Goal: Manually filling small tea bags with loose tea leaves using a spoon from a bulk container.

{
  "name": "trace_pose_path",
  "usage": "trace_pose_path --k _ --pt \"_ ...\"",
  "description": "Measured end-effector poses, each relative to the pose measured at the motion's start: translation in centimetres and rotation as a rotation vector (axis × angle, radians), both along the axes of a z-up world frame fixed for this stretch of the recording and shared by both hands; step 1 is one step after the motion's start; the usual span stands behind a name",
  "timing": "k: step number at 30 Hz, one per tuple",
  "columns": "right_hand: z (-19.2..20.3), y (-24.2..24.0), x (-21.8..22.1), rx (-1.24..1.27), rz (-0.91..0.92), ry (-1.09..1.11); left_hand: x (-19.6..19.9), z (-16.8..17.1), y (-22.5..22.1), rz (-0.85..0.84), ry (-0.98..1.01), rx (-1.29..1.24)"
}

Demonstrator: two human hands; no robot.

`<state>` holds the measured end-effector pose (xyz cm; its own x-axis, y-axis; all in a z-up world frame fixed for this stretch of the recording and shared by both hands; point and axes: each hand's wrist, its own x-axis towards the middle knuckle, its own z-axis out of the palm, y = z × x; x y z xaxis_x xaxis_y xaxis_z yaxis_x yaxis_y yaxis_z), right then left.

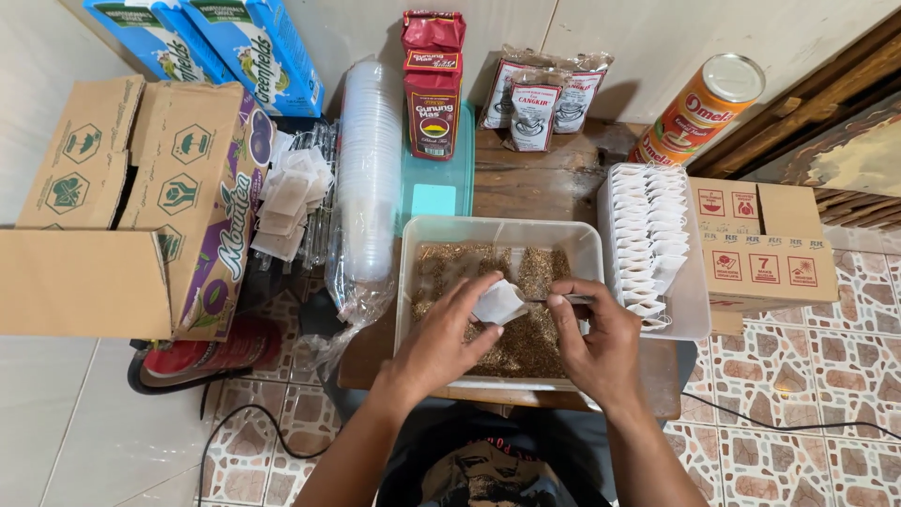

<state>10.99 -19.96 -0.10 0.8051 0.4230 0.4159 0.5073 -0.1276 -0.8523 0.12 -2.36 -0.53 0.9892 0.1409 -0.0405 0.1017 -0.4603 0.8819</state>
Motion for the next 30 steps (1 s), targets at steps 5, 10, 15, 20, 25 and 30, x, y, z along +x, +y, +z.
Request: trace_pose_path --k 5,10,15,20,25,30 --pt "0.4 -0.5 1.2 -0.063 0.152 -0.153 -0.4 0.7 0.9 0.013 -0.059 -0.139" --pt "0.5 -1.5 2.1 -0.124 0.260 -0.198 -0.2 -0.1 1.8 0.027 -0.107 -0.222" --pt "3.5 -0.7 1.4 -0.195 0.285 -0.157 0.2 0.0 1.8 0.006 -0.125 -0.405" --pt "2.1 -0.4 1.3 -0.108 0.227 -0.149 0.1 -0.3 2.1 -0.011 -0.087 -0.400" --pt "1.1 -0.7 1.5 -0.067 0.254 -0.093 0.2 0.2 2.4 -0.012 -0.068 -0.379" --pt "2.2 -0.8 1.8 -0.045 0.245 -0.028 0.4 1.9 2.4 -0.061 -0.028 -0.333"
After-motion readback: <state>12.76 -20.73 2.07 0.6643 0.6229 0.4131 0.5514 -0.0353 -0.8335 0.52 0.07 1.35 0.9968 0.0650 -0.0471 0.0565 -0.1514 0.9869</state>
